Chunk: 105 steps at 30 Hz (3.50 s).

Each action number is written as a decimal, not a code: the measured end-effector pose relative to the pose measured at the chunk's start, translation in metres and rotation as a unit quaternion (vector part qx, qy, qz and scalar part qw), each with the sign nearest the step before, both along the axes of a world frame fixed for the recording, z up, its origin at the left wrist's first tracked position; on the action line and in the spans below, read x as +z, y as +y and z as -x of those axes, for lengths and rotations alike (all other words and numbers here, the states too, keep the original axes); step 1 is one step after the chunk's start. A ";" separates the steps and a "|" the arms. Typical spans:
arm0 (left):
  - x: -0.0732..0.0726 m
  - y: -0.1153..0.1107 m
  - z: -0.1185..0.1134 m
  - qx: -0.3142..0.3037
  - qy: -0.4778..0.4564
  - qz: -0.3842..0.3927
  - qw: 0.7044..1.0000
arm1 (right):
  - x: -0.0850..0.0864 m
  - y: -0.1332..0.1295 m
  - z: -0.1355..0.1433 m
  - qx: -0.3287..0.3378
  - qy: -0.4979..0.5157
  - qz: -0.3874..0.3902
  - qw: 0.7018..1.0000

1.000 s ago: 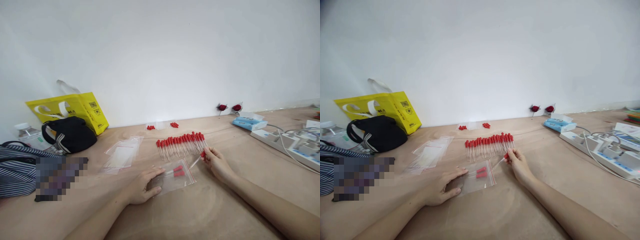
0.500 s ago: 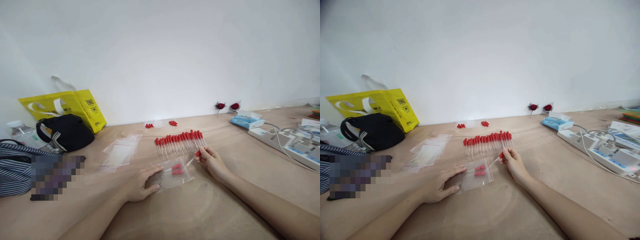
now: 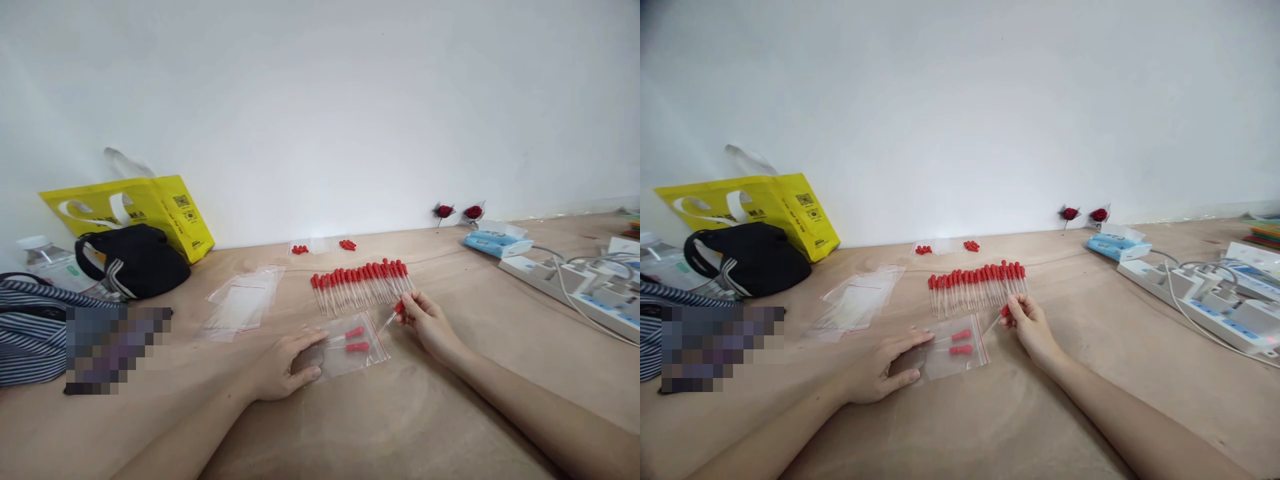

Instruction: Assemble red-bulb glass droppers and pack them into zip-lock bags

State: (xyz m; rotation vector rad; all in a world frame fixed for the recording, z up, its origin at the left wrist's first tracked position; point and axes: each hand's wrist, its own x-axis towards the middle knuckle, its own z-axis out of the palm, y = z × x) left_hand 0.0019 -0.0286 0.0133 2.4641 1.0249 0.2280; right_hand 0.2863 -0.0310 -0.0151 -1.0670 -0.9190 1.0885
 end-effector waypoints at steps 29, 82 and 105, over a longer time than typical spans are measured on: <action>-0.002 0.001 0.002 -0.009 0.006 -0.014 1.000 | -0.005 -0.007 0.003 0.293 -0.162 0.039 0.942; 0.003 -0.001 -0.001 -0.028 -0.044 -0.019 0.998 | 0.009 0.141 -0.022 -0.044 -0.639 0.021 0.768; 0.001 -0.001 -0.001 -0.010 -0.037 -0.010 0.999 | 0.016 0.115 -0.026 -0.061 -0.429 -0.034 0.901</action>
